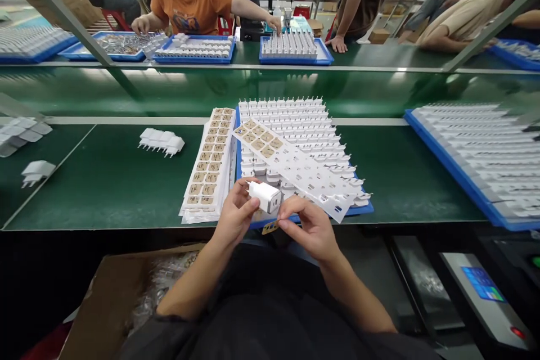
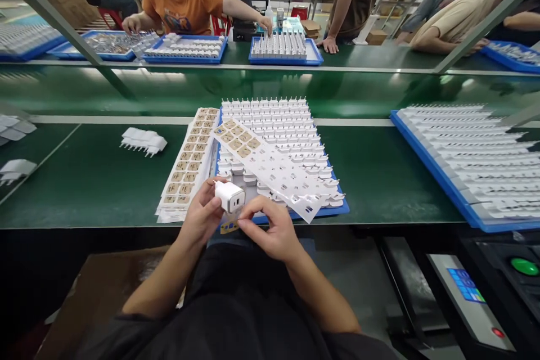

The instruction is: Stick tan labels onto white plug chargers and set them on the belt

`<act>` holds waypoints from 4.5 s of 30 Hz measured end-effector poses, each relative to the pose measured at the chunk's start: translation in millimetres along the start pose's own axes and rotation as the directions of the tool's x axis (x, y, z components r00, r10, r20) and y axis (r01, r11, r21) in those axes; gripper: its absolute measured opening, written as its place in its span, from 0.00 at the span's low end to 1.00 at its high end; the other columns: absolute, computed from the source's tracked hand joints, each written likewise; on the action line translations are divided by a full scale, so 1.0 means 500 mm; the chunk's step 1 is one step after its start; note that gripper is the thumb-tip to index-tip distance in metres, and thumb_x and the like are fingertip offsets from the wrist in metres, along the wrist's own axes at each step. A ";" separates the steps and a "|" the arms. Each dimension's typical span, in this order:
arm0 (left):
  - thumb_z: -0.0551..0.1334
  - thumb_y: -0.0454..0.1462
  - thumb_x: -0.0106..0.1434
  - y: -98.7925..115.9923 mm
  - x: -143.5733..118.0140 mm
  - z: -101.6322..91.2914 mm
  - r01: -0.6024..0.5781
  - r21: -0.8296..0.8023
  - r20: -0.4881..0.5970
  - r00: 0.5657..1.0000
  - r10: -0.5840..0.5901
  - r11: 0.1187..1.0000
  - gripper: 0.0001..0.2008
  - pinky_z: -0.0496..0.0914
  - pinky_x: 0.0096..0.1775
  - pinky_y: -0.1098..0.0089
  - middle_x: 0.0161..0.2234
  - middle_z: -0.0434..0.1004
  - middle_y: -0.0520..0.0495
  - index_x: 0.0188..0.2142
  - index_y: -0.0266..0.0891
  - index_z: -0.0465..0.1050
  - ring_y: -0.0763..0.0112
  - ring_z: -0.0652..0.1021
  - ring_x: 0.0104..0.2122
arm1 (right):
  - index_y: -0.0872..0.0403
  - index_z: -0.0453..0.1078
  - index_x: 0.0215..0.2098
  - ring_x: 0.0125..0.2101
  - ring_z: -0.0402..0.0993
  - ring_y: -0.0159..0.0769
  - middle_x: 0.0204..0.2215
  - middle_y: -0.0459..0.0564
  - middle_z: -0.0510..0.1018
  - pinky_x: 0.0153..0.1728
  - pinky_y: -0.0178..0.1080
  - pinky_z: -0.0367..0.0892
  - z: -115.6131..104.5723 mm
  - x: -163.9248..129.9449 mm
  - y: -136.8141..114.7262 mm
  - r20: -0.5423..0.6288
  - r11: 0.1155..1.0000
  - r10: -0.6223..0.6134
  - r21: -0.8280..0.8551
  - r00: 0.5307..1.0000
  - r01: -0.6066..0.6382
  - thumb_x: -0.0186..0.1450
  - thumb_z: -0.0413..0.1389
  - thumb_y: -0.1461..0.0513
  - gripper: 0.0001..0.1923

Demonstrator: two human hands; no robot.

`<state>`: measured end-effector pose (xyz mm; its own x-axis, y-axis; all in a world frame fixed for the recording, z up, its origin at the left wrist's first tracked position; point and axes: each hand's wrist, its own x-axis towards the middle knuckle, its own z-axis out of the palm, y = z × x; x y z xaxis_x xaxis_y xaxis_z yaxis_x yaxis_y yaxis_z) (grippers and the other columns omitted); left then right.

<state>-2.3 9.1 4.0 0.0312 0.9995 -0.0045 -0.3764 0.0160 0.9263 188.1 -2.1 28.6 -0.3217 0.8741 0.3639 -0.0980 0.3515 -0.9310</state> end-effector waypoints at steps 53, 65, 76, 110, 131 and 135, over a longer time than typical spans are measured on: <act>0.72 0.36 0.60 0.015 -0.037 -0.018 -0.482 0.565 0.327 0.876 0.354 0.670 0.25 0.75 0.53 0.61 0.51 0.82 0.41 0.57 0.46 0.75 0.58 0.82 0.50 | 0.48 0.75 0.38 0.37 0.78 0.35 0.35 0.46 0.80 0.40 0.38 0.75 0.022 0.022 -0.004 -0.164 0.977 0.213 0.039 0.963 -0.210 0.68 0.61 0.60 0.01; 0.72 0.34 0.60 0.013 -0.037 -0.016 -0.545 0.567 0.351 0.838 0.418 0.617 0.26 0.76 0.52 0.62 0.50 0.82 0.41 0.57 0.44 0.74 0.59 0.82 0.50 | 0.50 0.73 0.36 0.31 0.76 0.32 0.31 0.44 0.79 0.35 0.37 0.74 0.037 0.024 -0.019 -0.228 0.979 0.107 -0.145 0.968 -0.143 0.66 0.63 0.63 0.03; 0.72 0.33 0.60 0.013 -0.039 -0.015 -0.584 0.594 0.349 0.807 0.477 0.554 0.25 0.77 0.52 0.63 0.49 0.83 0.41 0.57 0.44 0.75 0.59 0.82 0.49 | 0.50 0.72 0.36 0.30 0.75 0.35 0.30 0.46 0.78 0.35 0.40 0.73 0.049 0.028 -0.026 -0.216 0.854 -0.128 -0.520 0.968 -0.003 0.67 0.61 0.65 0.03; 0.71 0.33 0.61 -0.031 -0.033 0.016 -0.683 0.664 0.285 0.606 0.743 0.303 0.23 0.79 0.51 0.54 0.49 0.78 0.46 0.53 0.49 0.67 0.61 0.80 0.51 | 0.48 0.69 0.37 0.45 0.74 0.39 0.40 0.49 0.75 0.44 0.40 0.72 0.092 0.029 0.008 -0.262 0.974 0.179 0.183 0.948 -0.133 0.64 0.58 0.61 0.03; 0.73 0.31 0.57 -0.029 -0.044 -0.001 -0.696 0.540 0.263 0.674 0.690 0.474 0.28 0.78 0.52 0.54 0.49 0.80 0.42 0.55 0.47 0.70 0.58 0.81 0.51 | 0.49 0.75 0.40 0.46 0.79 0.40 0.41 0.50 0.82 0.50 0.46 0.73 0.018 0.046 -0.028 -0.032 0.974 -0.017 -0.225 0.999 0.009 0.69 0.59 0.62 0.03; 0.73 0.31 0.58 -0.026 -0.048 -0.005 -0.654 0.567 0.244 0.713 0.657 0.500 0.26 0.78 0.51 0.55 0.50 0.80 0.42 0.55 0.45 0.71 0.58 0.81 0.51 | 0.48 0.75 0.40 0.45 0.79 0.40 0.43 0.51 0.81 0.47 0.46 0.74 0.027 0.051 -0.024 -0.015 0.910 -0.157 -0.390 0.987 0.139 0.70 0.57 0.64 0.05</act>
<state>-0.4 -15.3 -8.6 0.0007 0.7168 0.6973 0.3164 -0.6616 0.6798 168.2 11.1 48.8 -0.2882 0.8129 0.5061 0.2333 0.5722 -0.7862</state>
